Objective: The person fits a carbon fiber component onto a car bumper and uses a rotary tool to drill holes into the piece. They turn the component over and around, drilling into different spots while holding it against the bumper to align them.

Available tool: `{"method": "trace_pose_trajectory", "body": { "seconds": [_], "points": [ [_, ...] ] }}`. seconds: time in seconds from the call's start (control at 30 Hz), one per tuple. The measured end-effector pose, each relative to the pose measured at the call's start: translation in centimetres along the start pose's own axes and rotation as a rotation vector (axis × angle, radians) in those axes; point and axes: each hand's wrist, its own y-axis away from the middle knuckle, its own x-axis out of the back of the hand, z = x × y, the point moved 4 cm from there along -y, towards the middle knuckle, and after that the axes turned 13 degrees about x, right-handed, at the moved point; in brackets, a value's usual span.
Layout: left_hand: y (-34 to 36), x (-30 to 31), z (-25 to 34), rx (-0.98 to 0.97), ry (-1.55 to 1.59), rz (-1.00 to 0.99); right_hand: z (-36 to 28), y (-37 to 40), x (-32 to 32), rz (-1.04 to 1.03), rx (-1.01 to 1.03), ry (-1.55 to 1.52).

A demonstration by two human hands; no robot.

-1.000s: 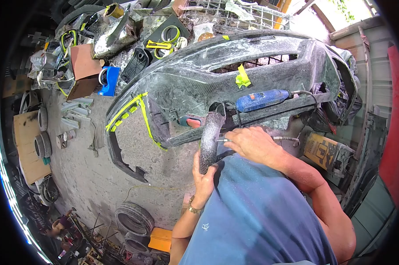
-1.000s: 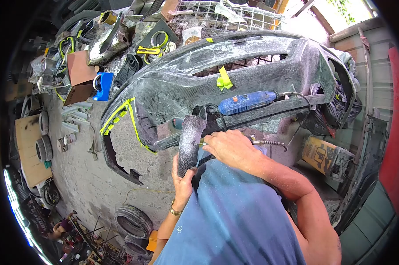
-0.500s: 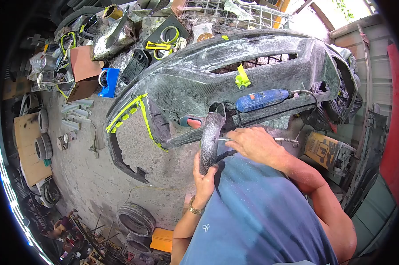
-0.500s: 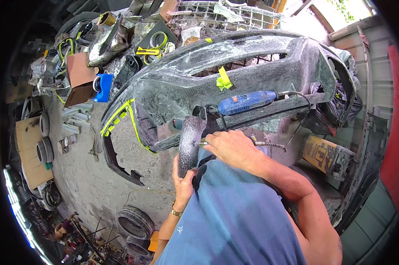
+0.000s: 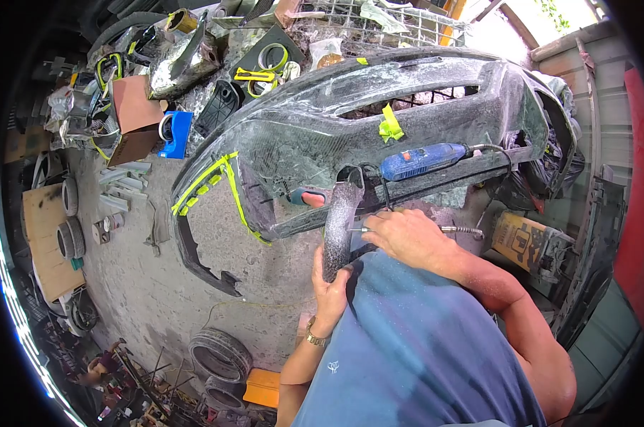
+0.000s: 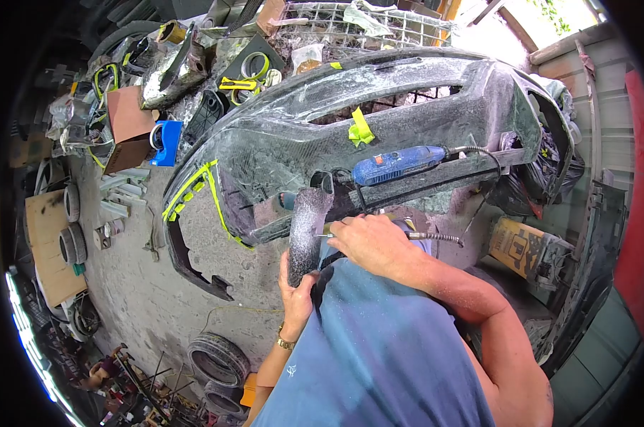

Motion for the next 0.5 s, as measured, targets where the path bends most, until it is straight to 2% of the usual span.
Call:
{"method": "trace_pose_trajectory", "body": {
  "seconds": [0.37, 0.5],
  "points": [
    [0.17, -0.06, 0.00, 0.017, 0.019, 0.011, 0.02, -0.21, 0.31, -0.049, -0.067, 0.076],
    [0.24, -0.17, 0.25, 0.039, -0.005, -0.024, -0.27, 0.34, 0.42, -0.009, 0.002, 0.075]
  ]
}}
